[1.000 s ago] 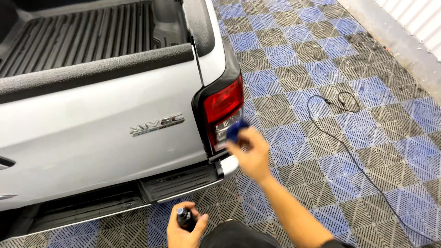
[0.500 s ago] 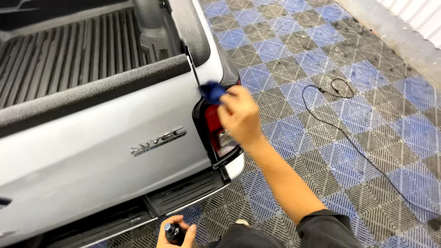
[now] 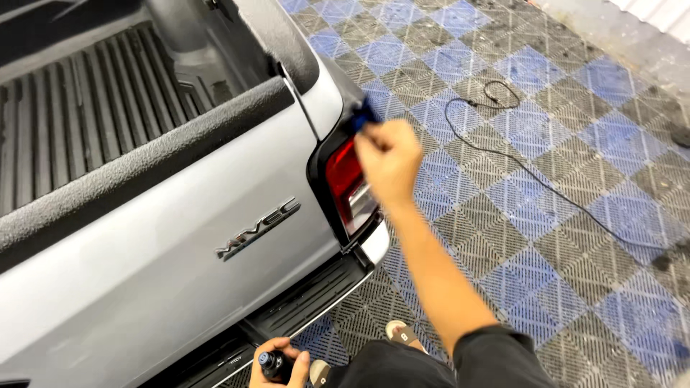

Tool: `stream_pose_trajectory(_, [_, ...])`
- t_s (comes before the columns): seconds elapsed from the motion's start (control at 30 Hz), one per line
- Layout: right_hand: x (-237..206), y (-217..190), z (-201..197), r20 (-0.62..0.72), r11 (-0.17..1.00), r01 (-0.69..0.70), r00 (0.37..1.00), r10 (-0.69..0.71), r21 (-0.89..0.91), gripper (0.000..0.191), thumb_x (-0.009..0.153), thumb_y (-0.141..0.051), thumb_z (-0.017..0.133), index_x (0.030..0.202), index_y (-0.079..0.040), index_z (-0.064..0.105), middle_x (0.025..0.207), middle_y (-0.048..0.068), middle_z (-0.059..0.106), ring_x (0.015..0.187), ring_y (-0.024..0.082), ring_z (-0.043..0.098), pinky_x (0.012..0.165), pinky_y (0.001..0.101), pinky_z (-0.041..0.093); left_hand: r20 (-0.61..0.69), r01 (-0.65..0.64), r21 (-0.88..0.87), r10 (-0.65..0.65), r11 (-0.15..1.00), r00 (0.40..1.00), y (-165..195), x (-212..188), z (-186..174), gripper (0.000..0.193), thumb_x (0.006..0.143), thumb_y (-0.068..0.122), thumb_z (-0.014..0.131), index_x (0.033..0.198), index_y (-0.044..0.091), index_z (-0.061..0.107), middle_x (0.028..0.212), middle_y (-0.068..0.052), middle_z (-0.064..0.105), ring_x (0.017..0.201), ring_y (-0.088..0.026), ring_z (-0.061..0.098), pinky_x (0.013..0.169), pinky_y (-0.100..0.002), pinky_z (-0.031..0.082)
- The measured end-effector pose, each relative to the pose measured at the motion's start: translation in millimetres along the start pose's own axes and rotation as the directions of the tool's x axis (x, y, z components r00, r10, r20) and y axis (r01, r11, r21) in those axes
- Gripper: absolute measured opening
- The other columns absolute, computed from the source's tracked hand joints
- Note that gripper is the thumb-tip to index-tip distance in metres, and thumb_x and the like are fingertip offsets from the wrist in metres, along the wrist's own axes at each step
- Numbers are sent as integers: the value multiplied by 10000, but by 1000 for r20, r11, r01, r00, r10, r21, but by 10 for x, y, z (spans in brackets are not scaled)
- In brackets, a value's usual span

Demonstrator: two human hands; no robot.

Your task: The person applies liquid from a small bottle onto a blue cloth and wipes the truck's bed rails, tailgate, bumper, rear quarter panels, and door panels, moving around the vehicle to treat different exterior surfaces.

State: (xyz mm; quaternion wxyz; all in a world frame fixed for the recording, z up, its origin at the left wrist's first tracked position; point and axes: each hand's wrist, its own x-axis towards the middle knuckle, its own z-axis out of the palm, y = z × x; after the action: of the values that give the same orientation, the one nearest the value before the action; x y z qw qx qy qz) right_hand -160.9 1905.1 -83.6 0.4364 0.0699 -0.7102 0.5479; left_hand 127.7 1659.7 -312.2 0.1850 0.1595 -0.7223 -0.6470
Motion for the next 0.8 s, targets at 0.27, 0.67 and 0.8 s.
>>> stream_pose_trajectory(0.27, [265,-111,183,68,959,-279,959,275,57,194,752,-32,852,901,37,749,782,32,706,643,68,616,589,235,505,141,14,41,-19,999,990,245,225,-310,459,664,-56,865,1075,2,670,762,-91,691,716,-145,687,734,-279,578])
stream_pose_trajectory(0.67, [-1370,-384,477,-179,989,80,979,-101,-123,181,856,57,796,1012,-20,745,1019,105,610,786,137,630,648,243,513,299,1,-123,36,992,953,382,397,-884,441,674,-79,841,1067,-13,653,795,-91,672,700,-132,670,699,-277,580])
stream_pose_trajectory(0.8, [-898,-90,330,-219,990,93,969,-114,-105,154,891,36,778,1024,0,708,1038,76,649,841,148,656,753,250,544,349,-41,-81,67,996,935,473,490,-969,468,646,-97,841,1063,-11,645,803,-92,668,688,-138,673,694,-280,574])
